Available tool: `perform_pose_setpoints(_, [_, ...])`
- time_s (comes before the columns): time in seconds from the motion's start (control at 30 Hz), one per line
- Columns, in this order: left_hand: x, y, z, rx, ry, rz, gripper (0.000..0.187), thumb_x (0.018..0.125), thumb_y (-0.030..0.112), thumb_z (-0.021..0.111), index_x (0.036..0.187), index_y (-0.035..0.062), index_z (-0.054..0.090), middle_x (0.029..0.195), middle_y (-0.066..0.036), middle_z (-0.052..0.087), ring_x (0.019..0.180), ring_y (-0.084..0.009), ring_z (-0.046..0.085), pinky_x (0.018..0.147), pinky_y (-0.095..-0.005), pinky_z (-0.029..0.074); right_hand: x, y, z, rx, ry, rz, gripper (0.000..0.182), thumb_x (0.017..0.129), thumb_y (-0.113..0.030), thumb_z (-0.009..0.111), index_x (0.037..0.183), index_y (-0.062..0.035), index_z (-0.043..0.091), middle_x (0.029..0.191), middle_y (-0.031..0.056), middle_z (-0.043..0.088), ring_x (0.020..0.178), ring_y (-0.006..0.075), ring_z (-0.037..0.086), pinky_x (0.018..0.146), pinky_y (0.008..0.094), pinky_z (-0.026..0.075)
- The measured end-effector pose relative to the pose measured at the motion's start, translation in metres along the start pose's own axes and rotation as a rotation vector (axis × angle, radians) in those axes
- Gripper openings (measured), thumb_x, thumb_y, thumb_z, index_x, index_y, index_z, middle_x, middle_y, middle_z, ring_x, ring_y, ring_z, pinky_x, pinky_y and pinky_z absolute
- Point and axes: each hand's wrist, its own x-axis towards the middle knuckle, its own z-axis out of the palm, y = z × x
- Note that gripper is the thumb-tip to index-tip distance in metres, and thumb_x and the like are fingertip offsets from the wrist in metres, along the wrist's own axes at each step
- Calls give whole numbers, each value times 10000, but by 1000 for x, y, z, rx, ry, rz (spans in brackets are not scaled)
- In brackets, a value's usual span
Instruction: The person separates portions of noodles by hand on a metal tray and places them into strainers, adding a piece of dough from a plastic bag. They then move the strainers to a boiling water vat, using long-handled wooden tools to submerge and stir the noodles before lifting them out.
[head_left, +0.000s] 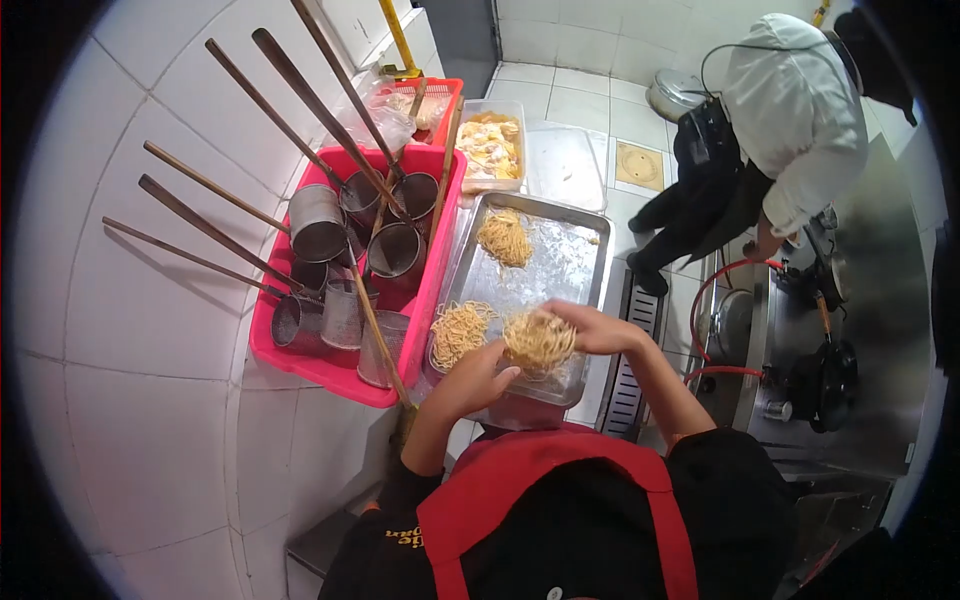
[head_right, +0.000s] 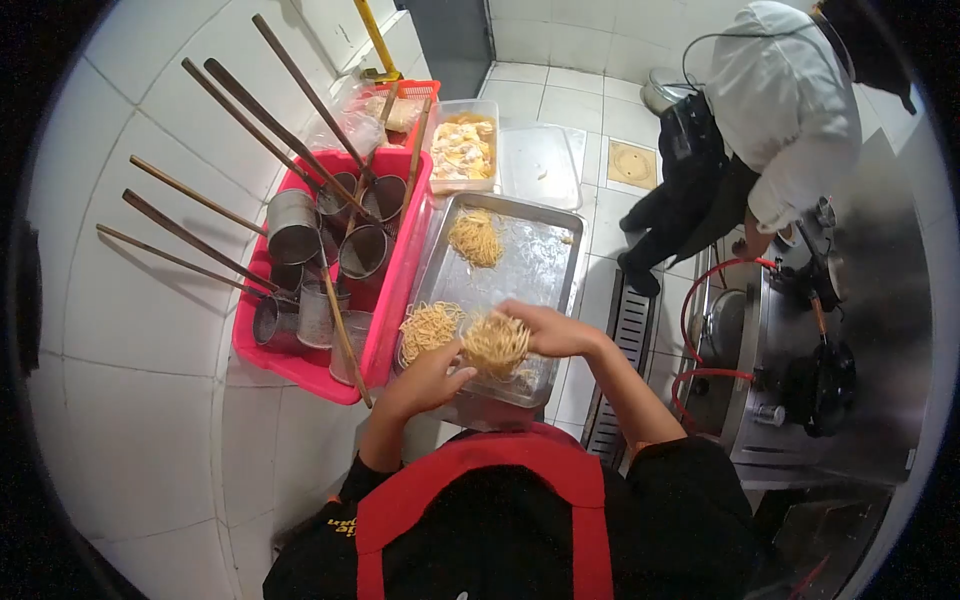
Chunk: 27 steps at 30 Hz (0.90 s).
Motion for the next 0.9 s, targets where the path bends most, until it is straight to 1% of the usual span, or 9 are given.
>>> perform_pose_setpoints(0.07, [-6, -1, -5, -24, 10, 16, 241, 780, 150, 545, 965, -3, 529, 891, -203, 579, 862, -338, 560, 750, -370, 434, 4, -19, -11, -530, -211, 180, 435, 739, -155, 608, 1136, -64, 457, 1076, 134, 541, 1014, 257, 515, 862, 348, 399])
perform_pose_setpoints(0.2, [-9, -12, -10, -75, 112, 86, 188, 788, 136, 534, 915, 4, 578, 877, -186, 589, 856, -326, 564, 759, -358, 432, 56, -9, -55, -672, -270, 15, 468, 721, -147, 606, 1162, -88, 460, 1099, 166, 528, 977, 293, 534, 837, 369, 416])
perform_pose_setpoints(0.33, [-15, 2, -25, -127, 170, 221, 207, 808, 134, 517, 969, 10, 559, 921, -171, 583, 871, -314, 561, 760, -356, 434, 151, -31, -115, -711, 102, 150, 385, 725, -152, 581, 1089, -56, 500, 1086, 154, 539, 933, 304, 549, 811, 366, 429])
perform_pose_setpoints(0.4, [-22, 14, -39, -165, 181, 170, 209, 810, 114, 522, 991, 13, 551, 957, -159, 581, 901, -286, 563, 762, -333, 443, 224, 24, -158, -941, 348, 182, 344, 723, -148, 569, 1050, -58, 517, 1052, 154, 556, 962, 313, 538, 794, 356, 442])
perform_pose_setpoints(0.5, [-36, 19, -57, -234, 254, 69, 199, 805, 82, 528, 991, 17, 555, 964, -145, 589, 916, -238, 572, 770, -307, 448, 271, 30, -187, -1205, 493, 296, 349, 705, -128, 572, 1049, -84, 529, 1028, 150, 568, 1053, 323, 483, 827, 415, 415])
perform_pose_setpoints(0.6, [-49, 18, -82, -271, 345, 57, 194, 797, 41, 525, 986, 17, 559, 958, -134, 598, 916, -203, 576, 776, -296, 448, 320, 89, -226, -1553, 681, 226, 322, 705, -143, 570, 1026, -127, 557, 991, 110, 584, 1085, 309, 444, 852, 490, 368])
perform_pose_setpoints(0.8, [-58, -12, -97, -441, 499, 40, 212, 763, -44, 483, 961, -22, 557, 954, -146, 593, 881, -214, 580, 798, -296, 444, 344, 91, -259, -1564, 411, 304, 265, 728, -224, 550, 981, -155, 595, 995, 59, 591, 1124, 272, 416, 873, 514, 332])
perform_pose_setpoints(0.83, [-57, -11, -99, -554, 500, -33, 213, 760, -44, 481, 957, -23, 560, 959, -148, 589, 884, -214, 578, 798, -295, 442, 337, 75, -260, -1554, 414, 301, 304, 713, -237, 580, 1010, -170, 592, 995, 60, 595, 1053, 265, 482, 832, 452, 384])
perform_pose_setpoints(0.9, [-52, -6, -106, -684, 507, -116, 215, 757, -44, 476, 952, -26, 564, 966, -152, 582, 888, -214, 575, 797, -293, 438, 332, 52, -278, -1110, 469, 260, 349, 703, -246, 605, 1036, -146, 577, 957, 53, 598, 940, 225, 536, 781, 394, 419])
